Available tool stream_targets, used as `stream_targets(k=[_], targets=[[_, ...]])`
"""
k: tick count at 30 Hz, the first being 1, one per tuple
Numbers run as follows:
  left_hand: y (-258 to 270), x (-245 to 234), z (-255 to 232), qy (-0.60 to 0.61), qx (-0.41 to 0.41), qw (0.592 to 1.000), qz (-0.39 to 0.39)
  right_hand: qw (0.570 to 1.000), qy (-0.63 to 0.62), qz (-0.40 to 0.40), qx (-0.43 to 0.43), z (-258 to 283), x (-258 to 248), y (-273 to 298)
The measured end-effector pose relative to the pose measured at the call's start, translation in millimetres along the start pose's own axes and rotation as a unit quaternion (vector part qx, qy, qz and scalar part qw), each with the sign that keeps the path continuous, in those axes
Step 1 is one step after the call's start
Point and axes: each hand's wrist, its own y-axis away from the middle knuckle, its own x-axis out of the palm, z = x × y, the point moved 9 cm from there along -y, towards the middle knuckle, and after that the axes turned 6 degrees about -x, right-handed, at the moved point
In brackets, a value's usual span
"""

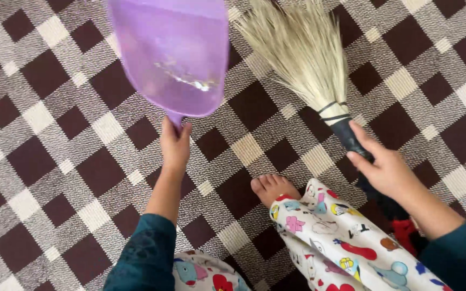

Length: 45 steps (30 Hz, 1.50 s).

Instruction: Sweeping dust and debris into a dustpan on a carpeted floor and stairs.

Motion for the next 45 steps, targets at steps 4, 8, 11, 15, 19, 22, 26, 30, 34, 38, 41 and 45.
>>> stream_targets(k=[4, 8, 11, 15, 19, 22, 26, 30, 34, 38, 41, 45], targets=[[18, 51, 15, -0.133, -0.012, 0.987, 0.089, 0.995, -0.034, 0.014, -0.09, 20, 25, -9], [32, 78, 26, -0.205, 0.06, 0.971, 0.109, 0.98, -0.107, 0.014, -0.166, 57, 41, -4], [38, 75, 7, -0.178, 0.0, 0.977, 0.117, 0.99, 0.001, 0.097, 0.099, 54, 41, 2], [38, 76, 17, -0.199, -0.029, 0.971, 0.126, 0.986, -0.085, -0.011, -0.141, 47, 41, -6], [32, 78, 26, -0.223, -0.01, 0.964, 0.143, 0.988, -0.129, 0.015, -0.083, 32, 29, -7], [13, 61, 17, -0.328, 0.01, 0.935, 0.134, 0.981, -0.187, -0.005, -0.05, -8, 8, -22], [-17, 67, -10, -0.443, 0.039, 0.881, 0.164, 0.978, -0.186, -0.093, 0.0, -59, -68, -39], [-44, 92, -46, -0.559, 0.042, 0.807, 0.185, 0.977, -0.166, -0.131, 0.026, -102, -142, -60], [-64, 116, -38, -0.651, 0.0, 0.717, 0.25, 0.971, -0.172, -0.085, 0.143, -149, -140, -74], [-70, 124, -31, -0.68, -0.06, 0.665, 0.304, 0.991, -0.085, 0.066, 0.085, -86, -80, -59], [-63, 122, -37, -0.684, -0.059, 0.663, 0.3, 0.981, -0.03, 0.164, 0.098, -42, -58, -16], [-58, 120, -36, -0.69, -0.094, 0.647, 0.31, 0.971, -0.126, 0.18, 0.093, -17, -78, 30]])
